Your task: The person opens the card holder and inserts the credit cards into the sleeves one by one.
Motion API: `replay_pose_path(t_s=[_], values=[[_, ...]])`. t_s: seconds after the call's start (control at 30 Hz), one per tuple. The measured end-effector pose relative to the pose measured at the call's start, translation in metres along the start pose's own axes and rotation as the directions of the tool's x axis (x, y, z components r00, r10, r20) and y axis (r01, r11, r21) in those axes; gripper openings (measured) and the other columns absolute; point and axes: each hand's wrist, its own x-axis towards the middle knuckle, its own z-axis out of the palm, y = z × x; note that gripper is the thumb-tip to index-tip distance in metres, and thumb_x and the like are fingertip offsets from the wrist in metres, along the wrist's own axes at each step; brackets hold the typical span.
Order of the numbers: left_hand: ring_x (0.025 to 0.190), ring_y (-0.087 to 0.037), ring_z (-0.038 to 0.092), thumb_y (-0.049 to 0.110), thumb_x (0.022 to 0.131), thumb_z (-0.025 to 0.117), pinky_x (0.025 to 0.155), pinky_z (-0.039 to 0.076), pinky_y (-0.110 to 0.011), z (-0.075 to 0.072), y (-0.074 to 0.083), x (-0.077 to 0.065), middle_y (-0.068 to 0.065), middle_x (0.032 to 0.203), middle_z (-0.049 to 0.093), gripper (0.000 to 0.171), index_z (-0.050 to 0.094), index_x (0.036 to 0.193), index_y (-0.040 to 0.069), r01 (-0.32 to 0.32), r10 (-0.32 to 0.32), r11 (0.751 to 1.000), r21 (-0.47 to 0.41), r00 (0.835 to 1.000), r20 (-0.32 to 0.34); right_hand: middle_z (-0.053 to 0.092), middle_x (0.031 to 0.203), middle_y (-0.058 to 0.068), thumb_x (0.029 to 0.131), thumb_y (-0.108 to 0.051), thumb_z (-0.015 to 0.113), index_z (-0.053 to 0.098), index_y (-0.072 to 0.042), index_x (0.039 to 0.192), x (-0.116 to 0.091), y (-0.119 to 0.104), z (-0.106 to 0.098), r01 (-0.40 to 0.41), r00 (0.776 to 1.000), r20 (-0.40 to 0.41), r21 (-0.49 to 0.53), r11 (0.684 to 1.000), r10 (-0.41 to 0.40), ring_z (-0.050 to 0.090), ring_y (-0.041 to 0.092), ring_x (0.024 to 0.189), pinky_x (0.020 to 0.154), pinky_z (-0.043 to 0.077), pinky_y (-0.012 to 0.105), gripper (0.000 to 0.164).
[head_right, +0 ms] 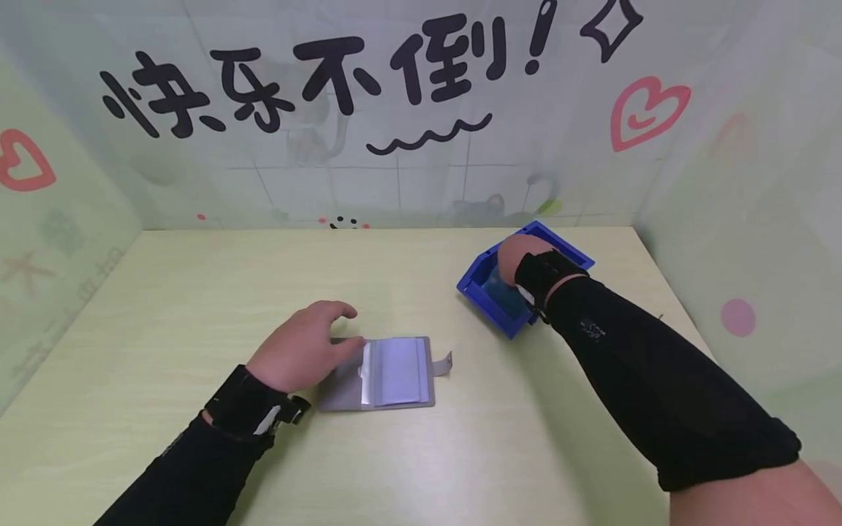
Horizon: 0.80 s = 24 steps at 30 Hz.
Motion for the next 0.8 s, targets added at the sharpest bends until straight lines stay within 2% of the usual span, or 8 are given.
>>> replay_pose_path(t_s=[0.07, 0.2, 0.27, 0.37, 0.47, 0.53, 0.6, 0.8], values=[[0.135, -0.034, 0.060, 0.038, 0.100, 0.068, 0.112, 0.050, -0.052, 0.000, 0.000, 0.000, -0.014, 0.146, 0.063, 0.052, 0.063, 0.141, 0.007, 0.001, -0.002, 1.000, -0.015, 1.000, -0.002, 0.026, 0.061, -0.005, 0.099, -0.003, 0.053, 0.037, -0.016, 0.058, -0.001, 0.005, -0.003, 0.021, 1.000, -0.017, 0.043, 0.999, -0.020, 0.032, 0.012, 0.057, 0.059, 0.032, 0.027, 0.047], [0.137, -0.033, 0.059, 0.038, 0.100, 0.068, 0.112, 0.049, -0.051, 0.000, -0.001, 0.000, -0.013, 0.147, 0.062, 0.053, 0.061, 0.144, 0.007, 0.003, -0.003, 0.998, -0.065, 1.000, -0.003, 0.025, 0.060, -0.008, 0.093, -0.009, 0.064, 0.035, -0.020, 0.056, -0.011, 0.013, -0.012, 0.047, 0.997, -0.063, 0.119, 0.992, -0.040, 0.026, 0.010, 0.055, 0.058, 0.030, 0.029, 0.048], [0.139, -0.032, 0.057, 0.037, 0.101, 0.067, 0.113, 0.049, -0.051, 0.000, -0.001, 0.001, -0.013, 0.149, 0.061, 0.055, 0.058, 0.146, 0.007, -0.001, 0.001, 0.996, -0.091, 1.000, -0.004, 0.025, 0.060, -0.008, 0.094, -0.012, 0.065, 0.035, -0.020, 0.057, -0.019, 0.016, -0.018, 0.046, 0.996, -0.085, 0.162, 0.986, -0.033, 0.025, 0.011, 0.055, 0.059, 0.030, 0.030, 0.047], [0.139, -0.032, 0.058, 0.038, 0.102, 0.065, 0.113, 0.049, -0.051, -0.002, -0.001, 0.002, -0.011, 0.151, 0.060, 0.058, 0.054, 0.150, 0.008, -0.007, 0.006, 0.991, -0.137, 1.000, -0.005, 0.037, 0.064, -0.004, 0.098, -0.018, 0.067, 0.050, -0.014, 0.065, -0.035, 0.016, -0.028, 0.030, 0.993, -0.119, 0.245, 0.969, 0.000, 0.037, 0.015, 0.058, 0.061, 0.036, 0.033, 0.038], [0.137, -0.031, 0.059, 0.038, 0.102, 0.064, 0.112, 0.050, -0.051, -0.006, 0.000, 0.004, -0.010, 0.151, 0.060, 0.060, 0.050, 0.153, 0.010, -0.014, 0.012, 0.983, -0.182, 1.000, -0.011, 0.054, 0.078, 0.004, 0.101, -0.020, 0.066, 0.066, -0.006, 0.090, -0.052, 0.009, -0.035, 0.032, 0.986, -0.162, 0.355, 0.934, 0.027, 0.052, 0.022, 0.072, 0.064, 0.043, 0.034, 0.018], [0.135, -0.030, 0.060, 0.039, 0.103, 0.064, 0.111, 0.050, -0.050, -0.010, 0.001, 0.007, -0.010, 0.149, 0.061, 0.061, 0.048, 0.155, 0.011, -0.017, 0.014, 0.977, -0.214, 1.000, -0.015, 0.062, 0.089, 0.010, 0.102, -0.021, 0.066, 0.067, -0.002, 0.111, -0.059, -0.001, -0.037, 0.049, 0.984, -0.174, 0.457, 0.888, 0.035, 0.058, 0.026, 0.081, 0.067, 0.048, 0.034, 0.020], [0.134, -0.028, 0.061, 0.040, 0.103, 0.063, 0.111, 0.050, -0.048, -0.014, 0.003, 0.009, -0.009, 0.147, 0.063, 0.063, 0.046, 0.156, 0.012, -0.019, 0.015, 0.968, -0.250, 1.000, -0.020, 0.066, 0.093, 0.012, 0.103, -0.021, 0.066, 0.064, -0.001, 0.122, -0.063, -0.016, -0.036, 0.079, 0.983, -0.179, 0.559, 0.825, 0.027, 0.061, 0.027, 0.083, 0.069, 0.051, 0.032, 0.028], [0.125, -0.024, 0.069, 0.040, 0.105, 0.062, 0.105, 0.055, -0.047, -0.025, 0.015, 0.018, -0.006, 0.138, 0.069, 0.066, 0.040, 0.161, 0.013, -0.068, 0.059, 0.913, -0.402, 0.998, -0.036, 0.074, 0.102, 0.016, 0.104, -0.018, 0.066, 0.057, -0.003, 0.135, -0.060, -0.069, -0.023, 0.161, 0.983, -0.184, 0.774, 0.613, -0.025, 0.069, 0.026, 0.081, 0.076, 0.060, 0.027, 0.035]])
